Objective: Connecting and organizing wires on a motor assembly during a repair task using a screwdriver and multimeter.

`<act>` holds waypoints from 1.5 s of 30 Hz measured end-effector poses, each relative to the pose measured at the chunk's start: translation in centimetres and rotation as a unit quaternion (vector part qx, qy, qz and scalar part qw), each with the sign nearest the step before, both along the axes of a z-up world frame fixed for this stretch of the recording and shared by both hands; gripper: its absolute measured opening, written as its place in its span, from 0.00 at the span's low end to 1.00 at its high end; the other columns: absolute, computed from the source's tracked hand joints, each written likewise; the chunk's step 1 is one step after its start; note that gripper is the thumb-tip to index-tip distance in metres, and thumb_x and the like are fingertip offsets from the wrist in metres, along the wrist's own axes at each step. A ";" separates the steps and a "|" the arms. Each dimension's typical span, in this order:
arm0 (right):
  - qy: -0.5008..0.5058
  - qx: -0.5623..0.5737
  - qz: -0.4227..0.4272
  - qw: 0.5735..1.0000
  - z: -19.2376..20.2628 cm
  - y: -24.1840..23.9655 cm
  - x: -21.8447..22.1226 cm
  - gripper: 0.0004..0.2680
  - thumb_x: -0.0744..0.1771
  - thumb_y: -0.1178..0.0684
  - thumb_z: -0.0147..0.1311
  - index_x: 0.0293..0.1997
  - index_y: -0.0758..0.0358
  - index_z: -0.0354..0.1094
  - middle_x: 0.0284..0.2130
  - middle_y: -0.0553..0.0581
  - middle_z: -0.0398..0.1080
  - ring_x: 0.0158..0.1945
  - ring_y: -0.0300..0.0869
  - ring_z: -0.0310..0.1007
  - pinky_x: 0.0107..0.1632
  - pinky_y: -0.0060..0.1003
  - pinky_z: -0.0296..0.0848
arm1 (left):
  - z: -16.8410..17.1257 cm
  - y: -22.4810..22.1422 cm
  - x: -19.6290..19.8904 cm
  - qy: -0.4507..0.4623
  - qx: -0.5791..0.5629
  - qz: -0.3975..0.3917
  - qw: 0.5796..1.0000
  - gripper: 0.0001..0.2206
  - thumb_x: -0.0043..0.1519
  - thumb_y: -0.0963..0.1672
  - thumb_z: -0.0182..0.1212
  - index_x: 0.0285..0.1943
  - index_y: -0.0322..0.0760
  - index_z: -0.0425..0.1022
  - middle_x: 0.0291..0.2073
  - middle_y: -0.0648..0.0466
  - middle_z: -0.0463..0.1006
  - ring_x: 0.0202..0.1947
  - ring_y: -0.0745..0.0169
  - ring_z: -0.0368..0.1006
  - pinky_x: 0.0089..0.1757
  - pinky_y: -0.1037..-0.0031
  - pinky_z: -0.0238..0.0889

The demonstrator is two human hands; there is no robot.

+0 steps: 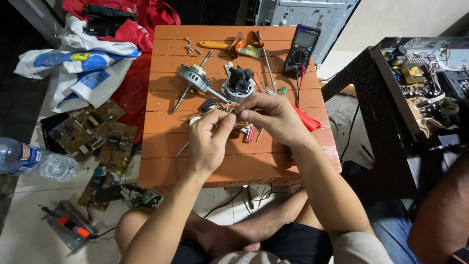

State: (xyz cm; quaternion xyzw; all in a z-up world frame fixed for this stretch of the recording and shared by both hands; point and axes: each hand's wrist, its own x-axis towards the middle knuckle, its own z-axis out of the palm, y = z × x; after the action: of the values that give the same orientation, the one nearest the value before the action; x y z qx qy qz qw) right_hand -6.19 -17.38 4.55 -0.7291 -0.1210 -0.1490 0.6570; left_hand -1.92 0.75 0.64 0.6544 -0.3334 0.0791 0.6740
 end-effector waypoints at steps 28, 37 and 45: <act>0.050 -0.400 -0.172 0.899 -1.5 -1.8 1.7 0.05 0.67 0.53 0.58 0.41 0.61 0.75 0.33 0.63 0.73 0.40 0.62 0.75 0.42 0.53 0.73 | -3.8 0.0 2.5 -0.223 0.146 0.217 0.939 0.05 0.63 0.42 0.61 0.46 0.48 0.77 0.38 0.59 0.74 0.46 0.56 0.71 0.46 0.64 0.61; 0.110 -0.433 -0.098 0.890 -0.7 -1.7 2.7 0.06 0.67 0.49 0.58 0.42 0.57 0.76 0.29 0.61 0.66 0.37 0.62 0.71 0.41 0.55 0.70 | -3.6 0.2 2.2 -0.231 0.135 0.257 0.929 0.04 0.62 0.44 0.64 0.44 0.50 0.77 0.34 0.62 0.72 0.42 0.58 0.72 0.44 0.66 0.62; 0.155 -0.482 -0.053 0.861 -0.4 -1.7 3.2 0.08 0.66 0.45 0.58 0.43 0.53 0.77 0.31 0.60 0.69 0.41 0.63 0.74 0.44 0.55 0.72 | -4.2 0.4 2.0 -0.236 0.134 0.250 0.929 0.03 0.63 0.47 0.64 0.39 0.50 0.76 0.28 0.62 0.69 0.34 0.58 0.71 0.40 0.64 0.62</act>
State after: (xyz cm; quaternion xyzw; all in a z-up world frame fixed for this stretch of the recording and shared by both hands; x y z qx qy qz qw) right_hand -2.95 -19.05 4.20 -0.9736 -0.0350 0.0083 0.2253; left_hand 0.12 1.10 -3.56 0.7629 -0.3161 0.3522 0.4405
